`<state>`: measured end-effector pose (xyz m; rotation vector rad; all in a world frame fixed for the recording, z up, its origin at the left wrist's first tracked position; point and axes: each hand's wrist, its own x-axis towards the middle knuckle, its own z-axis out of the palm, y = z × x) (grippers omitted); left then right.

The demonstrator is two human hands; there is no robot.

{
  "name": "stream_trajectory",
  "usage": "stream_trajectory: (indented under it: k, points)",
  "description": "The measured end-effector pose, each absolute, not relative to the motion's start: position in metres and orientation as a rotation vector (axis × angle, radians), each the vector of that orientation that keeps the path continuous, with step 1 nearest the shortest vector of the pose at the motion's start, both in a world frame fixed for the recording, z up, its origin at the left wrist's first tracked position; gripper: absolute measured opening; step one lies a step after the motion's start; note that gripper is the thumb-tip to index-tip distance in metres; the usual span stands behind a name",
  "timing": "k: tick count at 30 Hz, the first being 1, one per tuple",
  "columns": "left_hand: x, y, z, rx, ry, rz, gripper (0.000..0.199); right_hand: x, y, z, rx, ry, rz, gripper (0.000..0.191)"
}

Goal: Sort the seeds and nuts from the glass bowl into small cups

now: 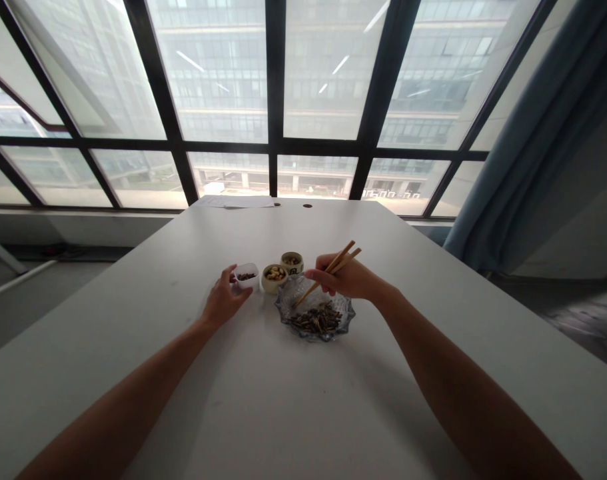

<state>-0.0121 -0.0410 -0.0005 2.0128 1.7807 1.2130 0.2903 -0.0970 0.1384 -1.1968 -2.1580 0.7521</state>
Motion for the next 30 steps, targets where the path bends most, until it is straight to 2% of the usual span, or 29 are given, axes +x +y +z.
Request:
stream_trajectory:
  k: [14, 22, 30]
  points:
    - [-0.013, -0.039, -0.003, 1.982, 1.74, 1.217, 0.075, 0.293, -0.094, 0.135, -1.172, -2.126, 0.754, 0.049]
    - [-0.015, -0.036, -0.01, 1.955, 1.649, 1.382, 0.077, 0.292, -0.09, 0.128, -1.174, -2.122, 0.776, 0.047]
    - [-0.015, -0.045, -0.002, 2.069, 1.52, 1.595, 0.055, 0.293, -0.085, 0.122, -1.183, -2.064, 0.783, 0.047]
